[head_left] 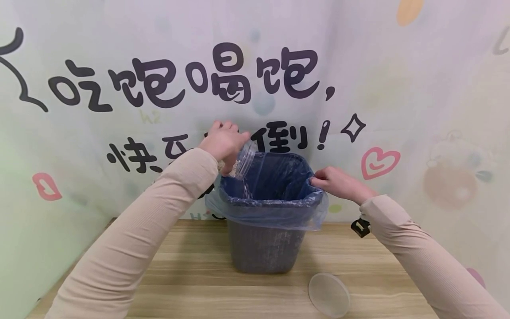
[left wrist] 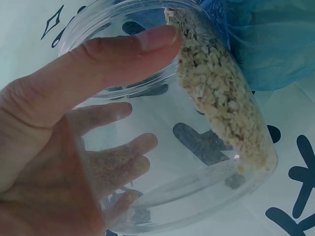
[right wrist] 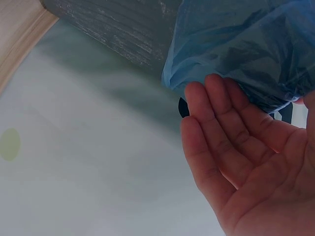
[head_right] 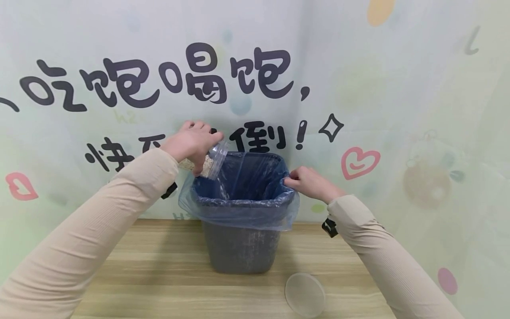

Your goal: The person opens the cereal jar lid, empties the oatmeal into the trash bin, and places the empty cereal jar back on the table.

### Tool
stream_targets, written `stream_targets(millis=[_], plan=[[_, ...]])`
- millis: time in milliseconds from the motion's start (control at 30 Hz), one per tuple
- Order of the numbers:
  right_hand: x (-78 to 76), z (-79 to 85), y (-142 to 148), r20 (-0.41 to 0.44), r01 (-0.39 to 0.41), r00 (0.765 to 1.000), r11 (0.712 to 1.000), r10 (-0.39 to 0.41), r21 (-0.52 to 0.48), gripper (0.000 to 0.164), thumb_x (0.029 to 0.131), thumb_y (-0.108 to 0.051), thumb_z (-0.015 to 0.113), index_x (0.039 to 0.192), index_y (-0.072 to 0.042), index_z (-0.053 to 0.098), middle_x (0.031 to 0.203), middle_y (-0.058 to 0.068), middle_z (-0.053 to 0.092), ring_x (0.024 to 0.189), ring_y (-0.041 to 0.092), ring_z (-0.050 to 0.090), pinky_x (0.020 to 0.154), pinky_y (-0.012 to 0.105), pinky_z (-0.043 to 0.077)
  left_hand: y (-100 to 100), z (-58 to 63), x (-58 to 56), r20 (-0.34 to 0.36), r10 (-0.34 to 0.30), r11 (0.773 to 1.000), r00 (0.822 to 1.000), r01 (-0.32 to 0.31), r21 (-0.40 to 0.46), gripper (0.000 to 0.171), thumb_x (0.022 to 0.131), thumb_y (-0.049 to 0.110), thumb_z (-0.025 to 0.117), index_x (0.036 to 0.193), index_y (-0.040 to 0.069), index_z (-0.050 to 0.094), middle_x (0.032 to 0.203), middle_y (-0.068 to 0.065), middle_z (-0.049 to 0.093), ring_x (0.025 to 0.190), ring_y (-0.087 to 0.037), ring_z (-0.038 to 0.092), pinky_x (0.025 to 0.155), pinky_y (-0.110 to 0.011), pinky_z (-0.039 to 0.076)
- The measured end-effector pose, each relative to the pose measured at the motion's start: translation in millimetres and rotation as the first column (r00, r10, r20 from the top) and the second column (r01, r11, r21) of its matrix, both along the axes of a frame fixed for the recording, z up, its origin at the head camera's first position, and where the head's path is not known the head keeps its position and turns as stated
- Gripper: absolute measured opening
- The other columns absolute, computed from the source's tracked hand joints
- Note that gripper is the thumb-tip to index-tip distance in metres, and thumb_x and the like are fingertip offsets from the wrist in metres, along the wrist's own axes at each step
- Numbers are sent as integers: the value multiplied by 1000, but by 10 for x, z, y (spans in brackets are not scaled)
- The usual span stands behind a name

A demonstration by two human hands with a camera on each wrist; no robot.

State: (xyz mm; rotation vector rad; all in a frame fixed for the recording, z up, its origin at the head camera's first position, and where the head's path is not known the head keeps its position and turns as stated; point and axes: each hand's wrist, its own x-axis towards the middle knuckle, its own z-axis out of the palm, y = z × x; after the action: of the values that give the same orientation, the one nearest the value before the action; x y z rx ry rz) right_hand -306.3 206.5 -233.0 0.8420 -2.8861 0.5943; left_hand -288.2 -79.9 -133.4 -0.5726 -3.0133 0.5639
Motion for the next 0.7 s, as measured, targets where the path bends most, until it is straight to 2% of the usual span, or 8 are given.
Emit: stream_targets(millis=[700], plan=[[4,0,-4,-6,5,1000,1000,-5,9,29,94,-13,49,66,-9,54,57,-4,38,52,12,37,54,30,32,48,-11,5,-11,13,999,1000,-14,-35,95,61,15,88,141,13,39,134,-18,41,121,-34,34,102,-47,25]])
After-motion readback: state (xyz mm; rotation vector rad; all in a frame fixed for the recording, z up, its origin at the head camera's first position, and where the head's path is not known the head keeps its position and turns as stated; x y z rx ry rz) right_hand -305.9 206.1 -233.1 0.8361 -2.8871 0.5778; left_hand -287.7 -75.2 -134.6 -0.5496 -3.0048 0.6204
